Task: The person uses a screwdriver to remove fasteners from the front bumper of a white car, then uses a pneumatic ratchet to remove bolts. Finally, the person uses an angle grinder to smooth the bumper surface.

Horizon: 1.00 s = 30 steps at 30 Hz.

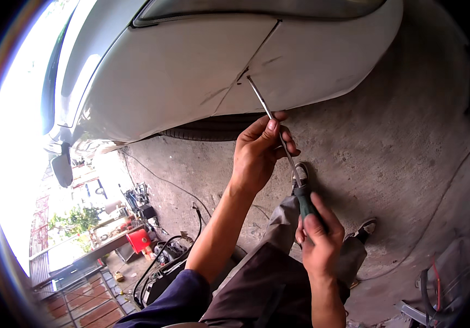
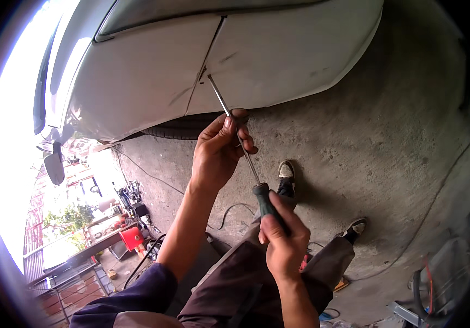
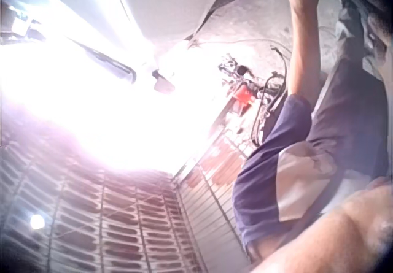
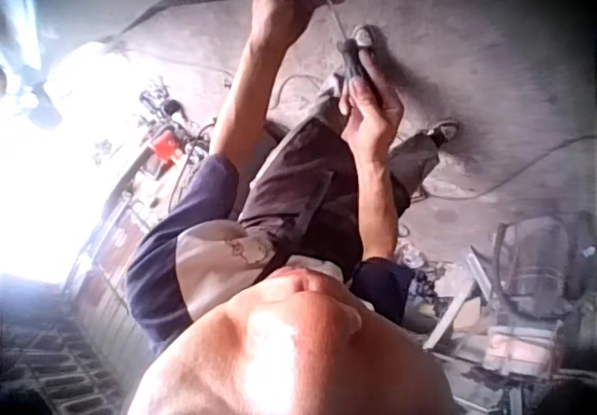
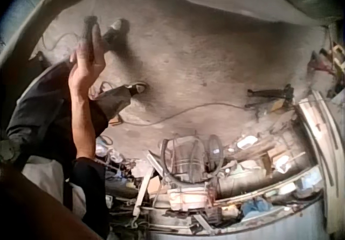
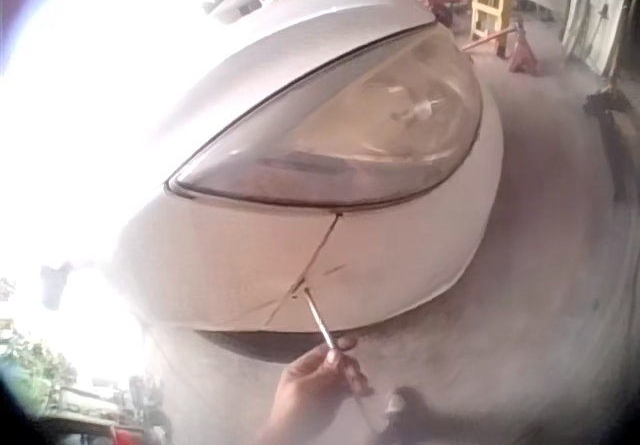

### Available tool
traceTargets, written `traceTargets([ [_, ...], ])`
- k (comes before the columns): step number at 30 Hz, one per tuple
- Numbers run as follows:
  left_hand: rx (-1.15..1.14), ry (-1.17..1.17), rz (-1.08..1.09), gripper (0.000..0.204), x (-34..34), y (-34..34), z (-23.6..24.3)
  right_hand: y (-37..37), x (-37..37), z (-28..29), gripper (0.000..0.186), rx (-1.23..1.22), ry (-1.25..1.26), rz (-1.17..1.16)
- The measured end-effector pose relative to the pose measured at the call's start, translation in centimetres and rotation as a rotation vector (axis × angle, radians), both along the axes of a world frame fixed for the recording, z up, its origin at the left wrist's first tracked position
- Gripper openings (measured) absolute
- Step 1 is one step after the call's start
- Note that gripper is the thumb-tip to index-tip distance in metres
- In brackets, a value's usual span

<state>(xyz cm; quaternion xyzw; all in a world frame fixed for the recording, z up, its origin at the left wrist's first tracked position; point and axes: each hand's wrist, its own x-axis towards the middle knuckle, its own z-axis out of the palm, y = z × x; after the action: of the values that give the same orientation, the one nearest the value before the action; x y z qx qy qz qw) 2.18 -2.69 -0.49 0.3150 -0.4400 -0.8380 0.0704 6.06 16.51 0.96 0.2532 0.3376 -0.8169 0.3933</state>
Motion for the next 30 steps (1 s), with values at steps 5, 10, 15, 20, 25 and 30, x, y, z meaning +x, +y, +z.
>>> traceTargets([
  [5, 0.029, -0.024, -0.014, 0.028, -0.2, -0.3, 0.2, 0.0, -2.1, 0.2, 0.032, -0.283, -0.361, 0.039],
  [10, -0.157, -0.151, -0.023, 0.031, 0.8, -1.2, 0.9, -0.2, -1.2, 0.1, 0.033, 0.815, 1.242, 0.352],
  [15, -0.495, -0.264, -0.044, 0.038, 1.8, -3.4, 2.8, -0.2, -1.0, -0.3, 0.037, 0.421, 0.792, 0.168],
  [20, -0.712, -0.349, -0.083, 0.037, 1.3, -6.1, 1.6, 1.4, -3.2, -1.0, 0.039, -0.160, -0.172, 0.171],
  [25, -0.708, -0.307, -0.216, 0.032, -0.5, -10.4, -1.0, 4.6, -2.1, 1.4, 0.041, 0.103, 0.041, 0.243],
  [30, -0.998, -0.191, -0.503, 0.041, -5.9, -4.8, -2.9, 15.5, 2.8, 1.5, 0.041, 0.578, -0.015, 0.237],
])
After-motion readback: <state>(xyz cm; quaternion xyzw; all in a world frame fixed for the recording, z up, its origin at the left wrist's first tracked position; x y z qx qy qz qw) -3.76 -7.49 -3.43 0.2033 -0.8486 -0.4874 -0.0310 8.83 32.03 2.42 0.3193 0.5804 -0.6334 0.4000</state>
